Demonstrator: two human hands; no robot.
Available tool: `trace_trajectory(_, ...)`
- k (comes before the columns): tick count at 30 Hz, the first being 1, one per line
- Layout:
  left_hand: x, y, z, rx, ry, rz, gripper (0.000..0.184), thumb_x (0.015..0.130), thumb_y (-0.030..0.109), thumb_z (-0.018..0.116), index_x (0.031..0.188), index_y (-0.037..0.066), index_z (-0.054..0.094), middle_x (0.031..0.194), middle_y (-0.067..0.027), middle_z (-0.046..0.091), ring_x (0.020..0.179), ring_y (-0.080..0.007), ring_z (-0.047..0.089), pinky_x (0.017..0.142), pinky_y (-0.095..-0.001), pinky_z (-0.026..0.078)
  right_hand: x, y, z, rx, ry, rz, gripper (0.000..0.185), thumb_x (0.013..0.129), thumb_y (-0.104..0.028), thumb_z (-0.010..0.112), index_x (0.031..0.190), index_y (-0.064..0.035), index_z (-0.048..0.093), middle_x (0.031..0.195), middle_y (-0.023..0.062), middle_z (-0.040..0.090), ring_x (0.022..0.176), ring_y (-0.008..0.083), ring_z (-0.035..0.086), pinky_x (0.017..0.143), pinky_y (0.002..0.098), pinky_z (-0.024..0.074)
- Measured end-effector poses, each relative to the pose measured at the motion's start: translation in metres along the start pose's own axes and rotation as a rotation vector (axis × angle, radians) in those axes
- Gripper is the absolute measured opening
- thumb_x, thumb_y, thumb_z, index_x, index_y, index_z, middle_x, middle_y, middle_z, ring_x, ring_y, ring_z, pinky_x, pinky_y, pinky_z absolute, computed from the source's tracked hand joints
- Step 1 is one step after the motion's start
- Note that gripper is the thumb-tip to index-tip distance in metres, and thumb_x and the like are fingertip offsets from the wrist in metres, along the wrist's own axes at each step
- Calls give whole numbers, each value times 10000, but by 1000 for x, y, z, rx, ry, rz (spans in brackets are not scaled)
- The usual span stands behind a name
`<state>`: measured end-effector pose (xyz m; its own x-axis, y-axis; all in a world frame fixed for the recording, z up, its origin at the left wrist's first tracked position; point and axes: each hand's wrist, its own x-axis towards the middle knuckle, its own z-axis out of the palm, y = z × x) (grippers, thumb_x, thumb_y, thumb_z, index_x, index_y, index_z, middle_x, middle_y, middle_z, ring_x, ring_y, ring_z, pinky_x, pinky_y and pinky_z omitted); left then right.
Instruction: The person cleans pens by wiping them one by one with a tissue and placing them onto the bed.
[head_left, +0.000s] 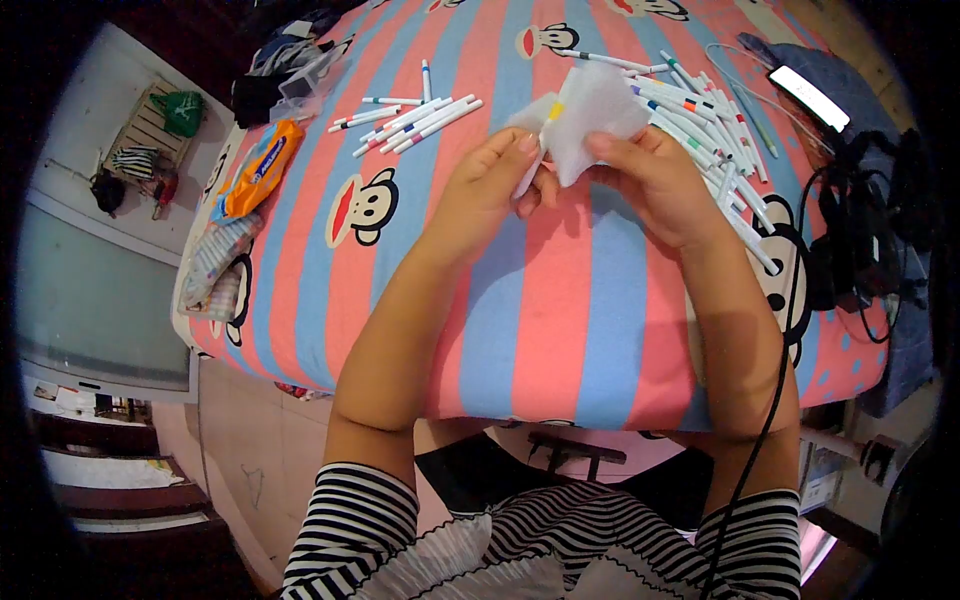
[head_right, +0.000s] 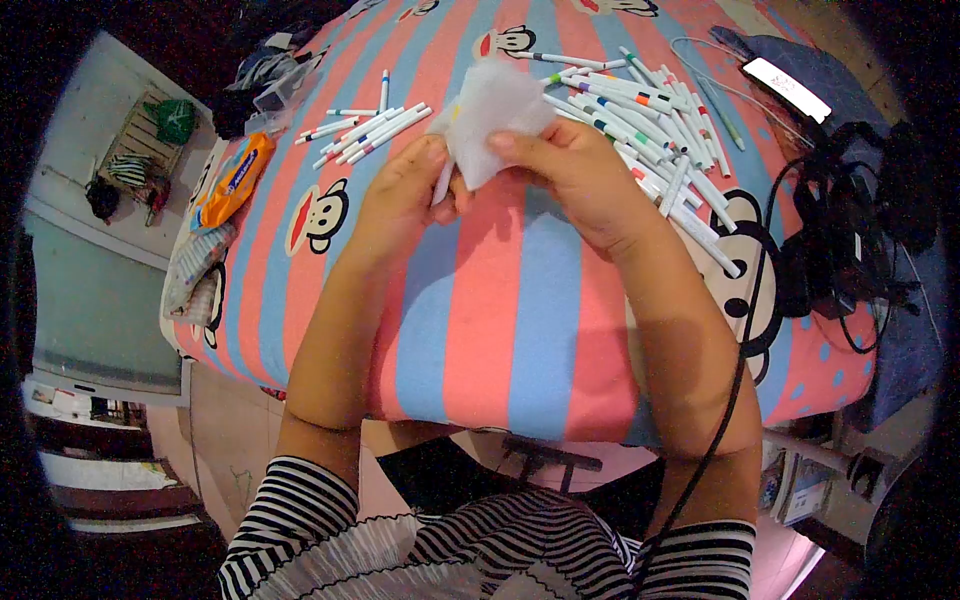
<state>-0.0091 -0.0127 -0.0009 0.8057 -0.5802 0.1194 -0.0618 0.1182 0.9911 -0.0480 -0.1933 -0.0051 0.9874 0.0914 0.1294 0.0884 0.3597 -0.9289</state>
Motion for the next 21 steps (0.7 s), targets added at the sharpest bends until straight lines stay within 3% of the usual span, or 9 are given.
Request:
trace_trajectory(1, -1, -1, 0, 17, 8, 0, 283, 925, 313, 417, 906, 54, 530, 643, -15, 556, 537, -54, 438, 487, -191, 336, -1, 0, 3, -125, 27, -7, 279, 817, -261, 621, 979, -34, 605, 919, 40, 615, 829, 105, 553, 779, 244, 421)
trace_trajectory(7, 0, -4, 2, 149, -46, -92, 236, 917, 284, 454, 888, 60, 525, 647, -8, 559, 540, -54, 455, 488, -185, 344, -2, 4, 8, -207, -5, 56, 337, 810, -279, 637, 997, -1, 606, 880, 50, 623, 783, 104, 567, 746, 245, 443)
trace_trajectory(14, 3, -14, 7, 167, 52, 133, 129, 882, 213, 523, 850, 88, 523, 654, 10, 542, 523, -26, 425, 467, -169, 307, 4, 4, 6, -110, 192, -35, 360, 829, -319, 600, 996, 0, 593, 899, 68, 626, 799, 139, 592, 751, 268, 463)
trace_trajectory(17, -1, -5, 7, 198, 35, -15, 149, 882, 233, 528, 835, 91, 528, 642, 10, 539, 525, -30, 409, 478, -173, 302, 4, 2, 6, -55, 254, -70, 376, 839, -327, 580, 1019, 3, 576, 947, 74, 614, 846, 150, 585, 765, 287, 465)
trace_trajectory(21, -2, -4, 6, 178, 13, -5, 181, 891, 255, 502, 852, 83, 544, 624, 4, 539, 521, -38, 389, 479, -185, 296, 11, -2, -11, 141, 274, -124, 358, 854, -307, 561, 1074, -25, 546, 1001, 63, 586, 921, 146, 555, 792, 297, 450)
